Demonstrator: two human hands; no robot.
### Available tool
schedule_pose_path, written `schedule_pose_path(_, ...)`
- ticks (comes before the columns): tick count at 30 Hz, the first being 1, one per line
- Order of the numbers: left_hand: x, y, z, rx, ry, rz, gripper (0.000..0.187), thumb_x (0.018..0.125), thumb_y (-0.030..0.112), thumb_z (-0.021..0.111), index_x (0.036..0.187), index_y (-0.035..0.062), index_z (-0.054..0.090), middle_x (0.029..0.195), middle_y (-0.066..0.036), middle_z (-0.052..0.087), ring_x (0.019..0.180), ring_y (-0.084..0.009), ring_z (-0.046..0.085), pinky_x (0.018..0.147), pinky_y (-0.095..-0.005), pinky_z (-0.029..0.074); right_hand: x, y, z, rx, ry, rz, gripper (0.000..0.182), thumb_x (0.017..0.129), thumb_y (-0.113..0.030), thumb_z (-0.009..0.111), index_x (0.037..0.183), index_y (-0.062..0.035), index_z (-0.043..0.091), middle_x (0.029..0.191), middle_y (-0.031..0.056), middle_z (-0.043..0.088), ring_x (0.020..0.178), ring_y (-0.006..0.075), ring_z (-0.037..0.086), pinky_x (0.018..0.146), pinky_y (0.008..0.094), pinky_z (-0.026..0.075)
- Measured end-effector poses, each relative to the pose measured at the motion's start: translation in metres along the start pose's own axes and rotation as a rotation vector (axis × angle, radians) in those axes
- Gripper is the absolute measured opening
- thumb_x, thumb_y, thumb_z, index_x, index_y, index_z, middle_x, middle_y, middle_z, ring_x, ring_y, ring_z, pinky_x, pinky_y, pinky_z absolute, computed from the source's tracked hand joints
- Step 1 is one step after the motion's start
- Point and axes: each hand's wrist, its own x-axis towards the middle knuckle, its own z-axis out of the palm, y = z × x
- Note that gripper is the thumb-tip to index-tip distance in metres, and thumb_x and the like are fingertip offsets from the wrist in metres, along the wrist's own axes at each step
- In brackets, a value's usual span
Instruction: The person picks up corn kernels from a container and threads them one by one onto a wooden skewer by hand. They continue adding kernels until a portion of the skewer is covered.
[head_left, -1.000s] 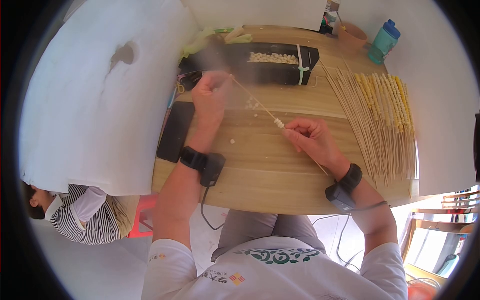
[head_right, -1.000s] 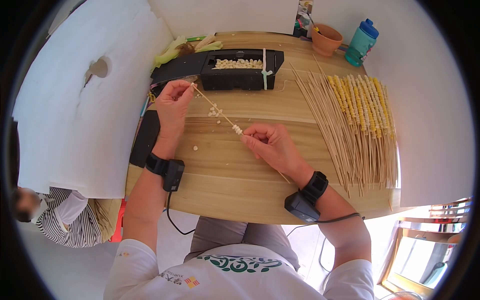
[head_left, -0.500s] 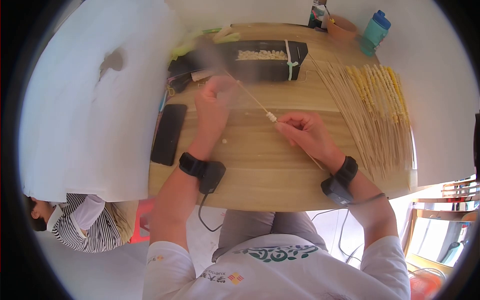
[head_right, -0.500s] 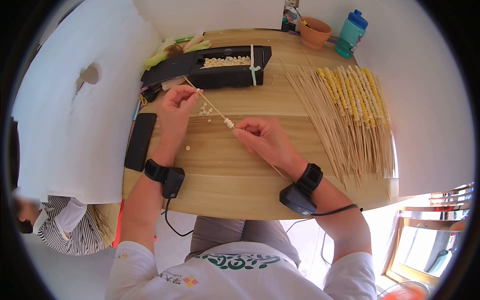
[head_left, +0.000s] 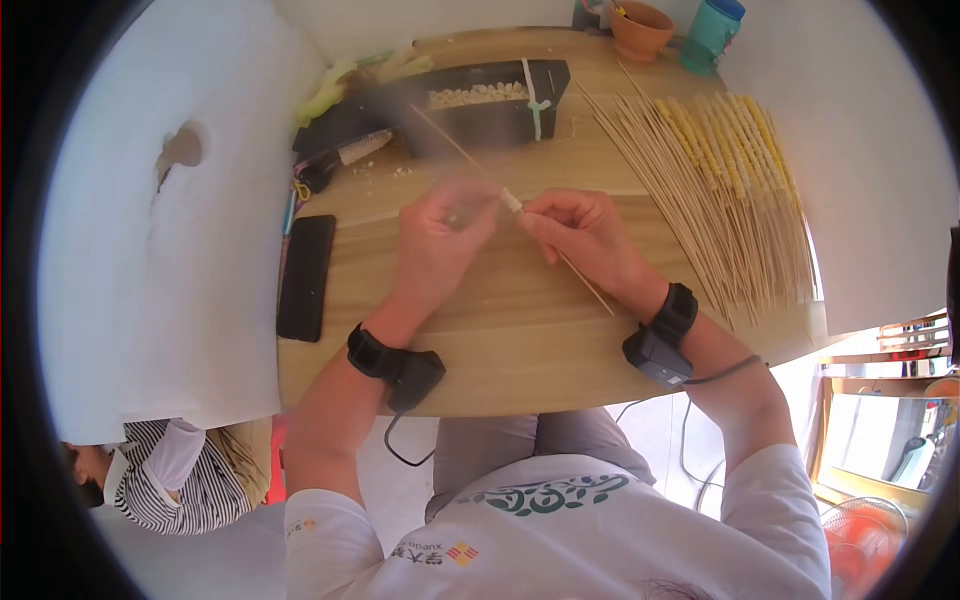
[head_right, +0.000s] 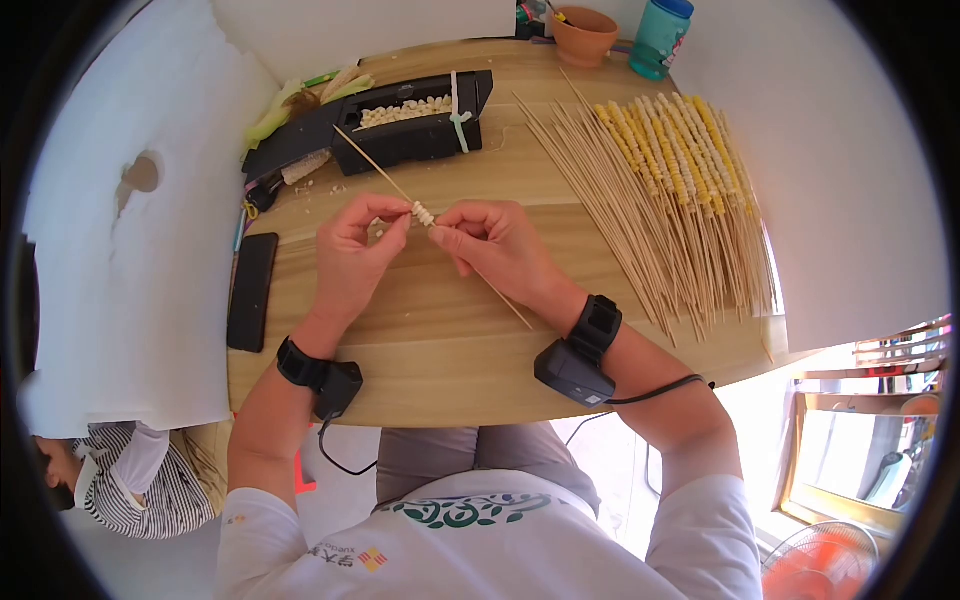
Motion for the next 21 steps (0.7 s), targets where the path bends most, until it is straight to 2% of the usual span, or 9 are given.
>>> schedule_pose_path(8,0.004,-0.004,-0.01,0.018,-0.049,-0.009,0.01,0.087,-0.001,0.063,0.097,0.0004,0.066,0.093,-0.002,0.066,0.084,-0.0075,0.059,0.075,-0.0231,0.049,0.002,0.003,0.001,0.013,0.011,-0.012,0.014,0.093,-0.014,0.064,0.089,-0.001,0.066,0.065,-0.005,0.056,0.055,0.001,0.048,0.048,0.018,0.036)
schedule_pose_path(10,0.012,-0.003,-0.022,0.196,-0.057,0.137,0.009,0.087,0.001,0.063,0.096,0.001,0.066,0.088,0.0,0.065,0.079,-0.0064,0.058,0.072,-0.0227,0.048,0.003,0.004,-0.001,0.004,0.026,-0.002,0.013,0.092,-0.014,0.064,0.089,-0.0009,0.066,0.066,-0.0047,0.056,0.055,0.0013,0.048,0.048,0.0178,0.036)
schedule_pose_path(11,0.017,0.003,-0.031,0.201,-0.053,0.133,0.009,0.087,0.001,0.063,0.096,0.001,0.066,0.088,0.0,0.065,0.079,-0.0064,0.058,0.072,-0.0227,0.048,0.003,0.003,-0.001,0.007,0.02,-0.002,0.013,0.092,-0.014,0.064,0.089,-0.0009,0.066,0.066,-0.0047,0.056,0.055,0.0013,0.048,0.048,0.0178,0.036)
schedule_pose_path(13,0.024,0.017,-0.054,0.028,-0.059,-0.149,0.011,0.084,0.005,0.067,0.095,0.0017,0.066,0.078,0.002,0.063,0.073,-0.005,0.056,0.066,-0.0217,0.045,0.001,0.0,-0.001,-0.02,0.015,0.023,0.013,0.092,-0.014,0.064,0.089,-0.0008,0.066,0.066,-0.0047,0.056,0.055,0.0013,0.049,0.048,0.0177,0.036)
schedule_pose_path(14,0.027,0.015,-0.067,0.034,-0.054,-0.153,0.011,0.084,0.005,0.067,0.095,0.0017,0.066,0.078,0.002,0.063,0.073,-0.005,0.056,0.066,-0.0217,0.045,0.001,0.001,0.0,-0.015,0.008,0.023,0.013,0.092,-0.014,0.064,0.089,-0.0008,0.066,0.066,-0.0047,0.056,0.055,0.0013,0.049,0.048,0.0177,0.036)
schedule_pose_path(16,0.03,0.011,-0.092,0.163,-0.396,-0.267,0.015,0.079,0.008,0.073,0.091,0.002,0.066,0.072,0.003,0.061,0.069,-0.0041,0.055,0.062,-0.0211,0.043,0.002,0.004,0.0,-0.018,0.003,0.005,0.014,0.092,-0.014,0.065,0.089,-0.0007,0.066,0.066,-0.0046,0.056,0.055,0.0013,0.048,0.048,0.0176,0.036)
schedule_pose_path(17,0.029,0.012,-0.099,0.163,-0.39,-0.275,0.015,0.079,0.008,0.073,0.091,0.002,0.066,0.072,0.003,0.061,0.069,-0.0041,0.055,0.062,-0.0211,0.043,0.001,0.004,0.0,-0.015,-0.005,0.01,0.014,0.092,-0.014,0.065,0.089,-0.0007,0.066,0.066,-0.0046,0.056,0.055,0.0013,0.048,0.048,0.0176,0.036)
schedule_pose_path(19,0.026,0.011,-0.11,0.289,-0.829,-0.394,0.019,0.075,0.012,0.076,0.088,0.0022,0.066,0.07,0.002,0.061,0.066,-0.0049,0.054,0.059,-0.0214,0.041,0.001,0.002,0.0,-0.015,-0.011,0.012,0.014,0.092,-0.014,0.064,0.089,-0.0006,0.066,0.065,-0.0048,0.056,0.055,0.001,0.048,0.048,0.0175,0.036)
schedule_pose_path(21,0.022,0.017,-0.108,0.297,-0.847,-0.375,0.018,0.073,0.014,0.075,0.083,0.0014,0.066,0.066,0.0,0.061,0.062,-0.0076,0.054,0.057,-0.0236,0.042,0.001,0.003,0.0,-0.018,-0.021,0.016,0.014,0.092,-0.014,0.064,0.09,-0.0005,0.066,0.065,-0.0048,0.056,0.055,0.0008,0.048,0.048,0.0175,0.035)
